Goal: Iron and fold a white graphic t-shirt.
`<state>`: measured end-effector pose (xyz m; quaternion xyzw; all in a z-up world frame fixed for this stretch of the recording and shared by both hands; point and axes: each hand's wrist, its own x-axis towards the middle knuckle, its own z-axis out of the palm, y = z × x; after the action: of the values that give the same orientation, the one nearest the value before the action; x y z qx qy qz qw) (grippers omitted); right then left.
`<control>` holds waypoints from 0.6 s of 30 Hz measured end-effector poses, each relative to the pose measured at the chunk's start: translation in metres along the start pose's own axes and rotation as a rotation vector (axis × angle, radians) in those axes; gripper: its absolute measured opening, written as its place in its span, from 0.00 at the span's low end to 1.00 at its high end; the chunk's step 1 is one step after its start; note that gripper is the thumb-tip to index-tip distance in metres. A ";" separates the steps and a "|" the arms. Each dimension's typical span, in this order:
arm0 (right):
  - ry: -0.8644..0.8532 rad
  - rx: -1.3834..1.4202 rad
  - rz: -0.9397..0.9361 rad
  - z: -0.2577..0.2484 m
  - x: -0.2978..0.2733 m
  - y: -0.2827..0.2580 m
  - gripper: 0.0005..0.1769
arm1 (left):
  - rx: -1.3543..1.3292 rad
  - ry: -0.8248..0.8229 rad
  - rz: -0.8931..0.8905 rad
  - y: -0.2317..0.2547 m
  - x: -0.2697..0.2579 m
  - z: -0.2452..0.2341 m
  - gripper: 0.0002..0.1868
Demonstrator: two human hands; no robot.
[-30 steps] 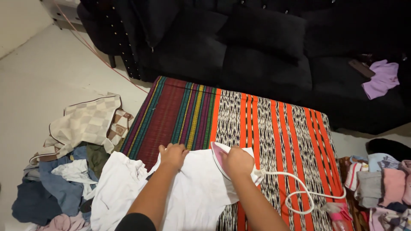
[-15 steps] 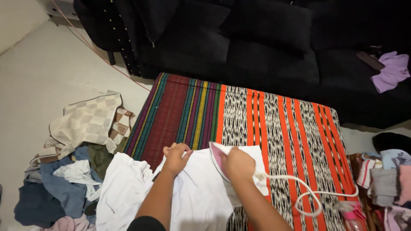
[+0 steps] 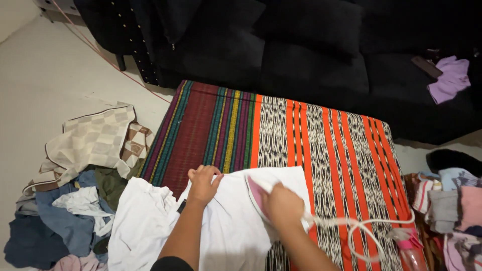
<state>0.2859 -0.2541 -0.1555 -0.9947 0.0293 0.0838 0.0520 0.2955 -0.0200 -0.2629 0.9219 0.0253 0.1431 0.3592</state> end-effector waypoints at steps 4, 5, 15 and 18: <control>0.091 0.029 -0.083 -0.012 0.031 -0.019 0.27 | 0.096 0.007 -0.007 0.006 -0.001 0.002 0.07; 0.059 0.024 -0.106 -0.017 0.034 -0.022 0.26 | 0.110 0.019 0.007 0.005 -0.003 0.002 0.07; -0.184 -0.137 0.124 -0.056 0.034 0.037 0.31 | 0.141 0.051 0.036 0.008 -0.003 0.002 0.06; -0.044 -0.065 0.148 -0.048 0.064 0.048 0.30 | 0.188 0.027 0.026 0.006 -0.002 0.004 0.06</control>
<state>0.3539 -0.3097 -0.1239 -0.9889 0.0986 0.1101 0.0140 0.2938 -0.0276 -0.2618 0.9497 0.0314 0.1572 0.2690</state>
